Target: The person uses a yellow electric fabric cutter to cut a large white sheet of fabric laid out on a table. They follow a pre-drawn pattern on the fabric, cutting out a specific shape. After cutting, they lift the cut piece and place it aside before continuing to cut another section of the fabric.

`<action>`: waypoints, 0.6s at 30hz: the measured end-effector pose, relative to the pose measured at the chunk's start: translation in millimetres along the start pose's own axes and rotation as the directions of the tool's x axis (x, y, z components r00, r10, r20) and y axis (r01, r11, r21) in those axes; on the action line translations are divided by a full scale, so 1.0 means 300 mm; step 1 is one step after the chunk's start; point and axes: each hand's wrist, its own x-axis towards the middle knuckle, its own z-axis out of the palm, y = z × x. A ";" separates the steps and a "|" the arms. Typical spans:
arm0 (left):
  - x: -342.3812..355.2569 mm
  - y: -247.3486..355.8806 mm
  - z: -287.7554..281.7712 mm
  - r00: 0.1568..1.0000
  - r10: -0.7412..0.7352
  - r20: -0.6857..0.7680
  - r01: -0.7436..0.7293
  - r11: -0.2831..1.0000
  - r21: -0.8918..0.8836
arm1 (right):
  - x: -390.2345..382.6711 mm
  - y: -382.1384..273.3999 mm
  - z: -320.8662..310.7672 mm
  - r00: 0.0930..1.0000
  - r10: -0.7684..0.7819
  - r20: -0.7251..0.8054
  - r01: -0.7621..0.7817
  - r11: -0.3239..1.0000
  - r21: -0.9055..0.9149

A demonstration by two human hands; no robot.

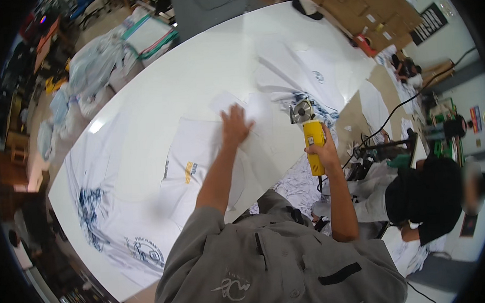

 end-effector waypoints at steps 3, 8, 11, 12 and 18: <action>-0.210 0.324 0.070 0.850 0.477 0.224 -0.413 0.867 -0.279 | -0.040 0.071 -0.087 0.995 -0.060 -0.085 0.059 0.998 -0.013; -0.689 0.401 0.061 0.586 0.789 0.187 -0.603 0.578 -0.550 | 0.035 0.113 -0.090 0.999 -0.050 0.011 0.050 0.898 -0.437; -0.829 0.222 -0.028 0.905 0.425 0.026 -0.392 0.854 -0.341 | 0.158 0.224 -0.002 0.981 -0.107 0.162 0.182 0.800 -0.572; -0.866 0.137 -0.031 0.973 0.224 -0.062 -0.232 0.924 -0.303 | 0.202 0.269 0.058 0.971 -0.108 0.214 0.211 0.805 -0.554; -0.985 -0.161 0.001 0.937 -0.279 -0.211 0.254 0.957 -0.137 | 0.321 0.279 0.514 0.981 -0.096 0.167 0.155 0.908 -0.390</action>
